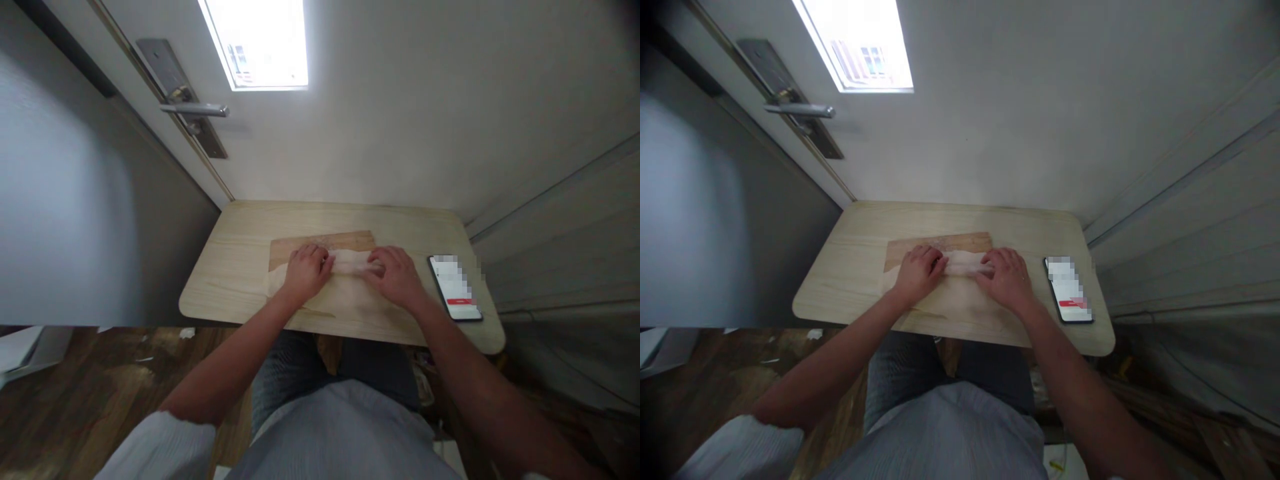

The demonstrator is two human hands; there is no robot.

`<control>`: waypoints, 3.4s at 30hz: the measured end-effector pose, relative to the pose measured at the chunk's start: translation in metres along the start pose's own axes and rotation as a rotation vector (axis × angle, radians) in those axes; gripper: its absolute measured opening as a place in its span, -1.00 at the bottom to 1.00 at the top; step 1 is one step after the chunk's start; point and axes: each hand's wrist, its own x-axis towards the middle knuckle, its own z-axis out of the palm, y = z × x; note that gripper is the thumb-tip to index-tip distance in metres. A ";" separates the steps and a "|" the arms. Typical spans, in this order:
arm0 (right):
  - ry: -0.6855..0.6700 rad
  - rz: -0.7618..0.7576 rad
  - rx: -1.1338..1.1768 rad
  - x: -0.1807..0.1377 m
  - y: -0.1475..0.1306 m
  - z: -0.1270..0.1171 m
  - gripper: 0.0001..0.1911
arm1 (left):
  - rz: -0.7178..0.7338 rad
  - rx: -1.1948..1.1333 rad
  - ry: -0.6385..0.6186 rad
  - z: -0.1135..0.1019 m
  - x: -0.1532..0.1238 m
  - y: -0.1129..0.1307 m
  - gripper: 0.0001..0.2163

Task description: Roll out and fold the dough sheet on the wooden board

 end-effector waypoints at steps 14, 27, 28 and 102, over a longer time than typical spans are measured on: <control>0.064 0.316 -0.260 0.040 -0.019 0.025 -0.51 | -0.112 0.053 0.089 0.017 0.034 0.011 -0.68; -0.044 0.313 -0.329 0.064 -0.019 0.015 -0.53 | -0.139 0.132 -0.045 0.017 0.059 0.005 -0.65; -0.048 0.313 -0.336 0.065 -0.019 0.015 -0.53 | -0.142 0.135 -0.049 0.016 0.060 0.005 -0.65; -0.136 0.022 -0.201 0.033 -0.098 0.041 -0.50 | -0.141 0.058 -0.059 -0.033 -0.099 -0.026 -0.70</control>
